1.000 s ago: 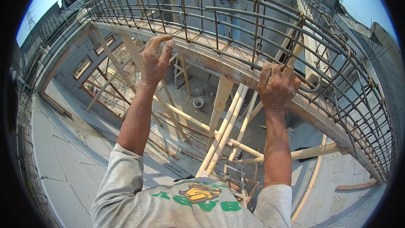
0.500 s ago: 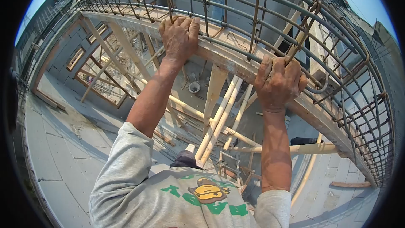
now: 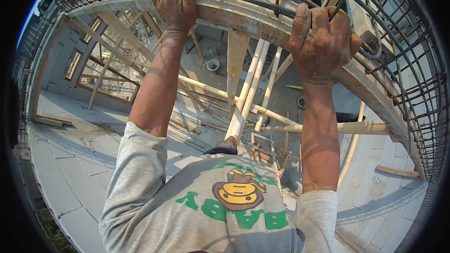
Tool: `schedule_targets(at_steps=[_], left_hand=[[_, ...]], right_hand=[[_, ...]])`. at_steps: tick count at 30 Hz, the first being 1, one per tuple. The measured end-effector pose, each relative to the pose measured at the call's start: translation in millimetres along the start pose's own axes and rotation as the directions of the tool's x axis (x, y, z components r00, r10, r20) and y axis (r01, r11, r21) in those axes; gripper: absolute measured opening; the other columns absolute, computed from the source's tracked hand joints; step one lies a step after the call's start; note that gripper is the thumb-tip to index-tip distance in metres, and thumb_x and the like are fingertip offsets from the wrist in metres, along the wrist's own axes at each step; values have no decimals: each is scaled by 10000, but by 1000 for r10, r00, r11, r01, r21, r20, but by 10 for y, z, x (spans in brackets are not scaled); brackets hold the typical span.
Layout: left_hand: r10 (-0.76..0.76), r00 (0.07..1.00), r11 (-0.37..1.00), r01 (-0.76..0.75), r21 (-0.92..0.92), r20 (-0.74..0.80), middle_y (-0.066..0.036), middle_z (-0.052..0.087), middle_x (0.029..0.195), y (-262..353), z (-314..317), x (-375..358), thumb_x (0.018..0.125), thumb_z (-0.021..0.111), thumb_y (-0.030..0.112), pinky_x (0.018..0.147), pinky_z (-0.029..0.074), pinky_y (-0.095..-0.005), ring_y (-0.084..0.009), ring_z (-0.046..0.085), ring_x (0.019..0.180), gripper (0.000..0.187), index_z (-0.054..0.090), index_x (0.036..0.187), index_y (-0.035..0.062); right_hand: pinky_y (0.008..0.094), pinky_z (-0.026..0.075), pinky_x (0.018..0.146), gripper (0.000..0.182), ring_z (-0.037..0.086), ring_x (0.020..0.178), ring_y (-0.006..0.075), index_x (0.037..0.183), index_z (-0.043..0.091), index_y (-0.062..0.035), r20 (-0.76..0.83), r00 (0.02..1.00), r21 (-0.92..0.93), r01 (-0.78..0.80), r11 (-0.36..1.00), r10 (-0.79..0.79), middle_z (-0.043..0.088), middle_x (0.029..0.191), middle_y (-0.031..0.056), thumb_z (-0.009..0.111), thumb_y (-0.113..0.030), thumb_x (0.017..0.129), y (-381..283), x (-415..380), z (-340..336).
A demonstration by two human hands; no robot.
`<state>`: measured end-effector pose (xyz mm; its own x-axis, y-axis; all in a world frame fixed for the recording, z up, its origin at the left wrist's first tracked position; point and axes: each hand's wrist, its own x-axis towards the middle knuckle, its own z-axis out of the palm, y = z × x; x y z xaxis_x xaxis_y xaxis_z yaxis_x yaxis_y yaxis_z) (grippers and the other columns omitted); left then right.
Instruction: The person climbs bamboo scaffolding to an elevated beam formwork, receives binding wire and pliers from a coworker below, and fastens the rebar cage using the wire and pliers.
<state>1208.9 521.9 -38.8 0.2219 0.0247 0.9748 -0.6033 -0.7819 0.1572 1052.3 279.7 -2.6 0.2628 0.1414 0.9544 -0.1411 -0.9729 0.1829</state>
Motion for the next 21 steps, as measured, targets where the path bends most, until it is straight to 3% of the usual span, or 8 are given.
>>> schedule_targets(at_steps=[5, 10, 12, 14, 15, 16, 19, 21], left_hand=[[-46, 995, 999, 45, 5, 86, -78, 616, 916, -15, -21, 18, 932, 424, 337, 1003, 295, -457, -296, 531, 976, 335, 655, 883, 100], [7, 999, 1000, -6, -24, 31, -69, 611, 886, 10, -27, 29, 934, 427, 323, 890, 346, -420, -301, 525, 903, 321, 649, 867, 101], [-32, 997, 999, 33, -17, 74, -151, 613, 896, 38, -76, 22, 840, 482, 300, 852, 381, -461, -363, 529, 912, 317, 641, 872, 28], [-55, 997, 998, 57, -32, 62, -194, 607, 896, 52, -82, 35, 777, 510, 280, 824, 395, -485, -393, 527, 906, 327, 627, 854, -15], [-58, 997, 998, 60, -36, 54, -195, 606, 897, 52, -73, 52, 779, 509, 278, 824, 396, -485, -393, 527, 908, 325, 627, 852, -16], [-63, 997, 997, 66, -40, 52, -196, 605, 897, 59, -78, 46, 781, 508, 276, 824, 396, -484, -393, 527, 910, 324, 626, 849, -17], [-64, 996, 997, 66, -32, 65, -189, 603, 913, 37, -61, 17, 769, 543, 296, 841, 401, -477, -383, 533, 930, 324, 623, 868, -2], [-78, 994, 997, 80, -17, 77, -148, 603, 919, 6, -69, -34, 816, 524, 314, 901, 367, -468, -349, 534, 953, 304, 631, 884, 37]], right_hand=[[328, 321, 760, 229, 563, 782, 164, 801, 666, -130, 36, 999, 45, -19, 999, 17, 591, 860, 7, 631, -351, 846, -58, 52, -66], [417, 289, 1024, 300, 442, 1172, 291, 1094, 632, -59, 103, 990, 219, -119, 968, 98, 540, 1149, 165, 666, -211, 837, -260, -59, -384], [422, 346, 1019, 333, 415, 1241, 304, 1180, 574, -47, 127, 981, 493, -191, 849, 147, 542, 1169, 192, 627, -140, 865, -501, -389, -564], [431, 377, 1003, 434, 471, 1165, 302, 1237, 522, -74, 412, 910, 645, -321, 693, 38, 525, 1196, 160, 647, -143, 827, -763, -1056, -710], [451, 388, 999, 459, 486, 1150, 336, 1261, 498, -56, 659, 749, 615, -483, 623, -69, 522, 1197, 165, 628, -179, 839, -876, -1441, -747], [452, 412, 978, 509, 507, 1146, 379, 1309, 440, -28, 922, 356, 368, -687, 627, -151, 513, 1244, 201, 590, -231, 866, -986, -1776, -772], [458, 470, 896, 645, 590, 1045, 417, 1358, 368, -9, 919, -297, -7, -670, 743, -259, 604, 1133, 261, 570, -362, 858, -1118, -2973, -705], [448, 461, 897, 685, 608, 991, 418, 1364, 346, 4, 918, -254, 61, -669, 741, -305, 643, 1003, 271, 586, -374, 845, -1088, -2982, -851]])
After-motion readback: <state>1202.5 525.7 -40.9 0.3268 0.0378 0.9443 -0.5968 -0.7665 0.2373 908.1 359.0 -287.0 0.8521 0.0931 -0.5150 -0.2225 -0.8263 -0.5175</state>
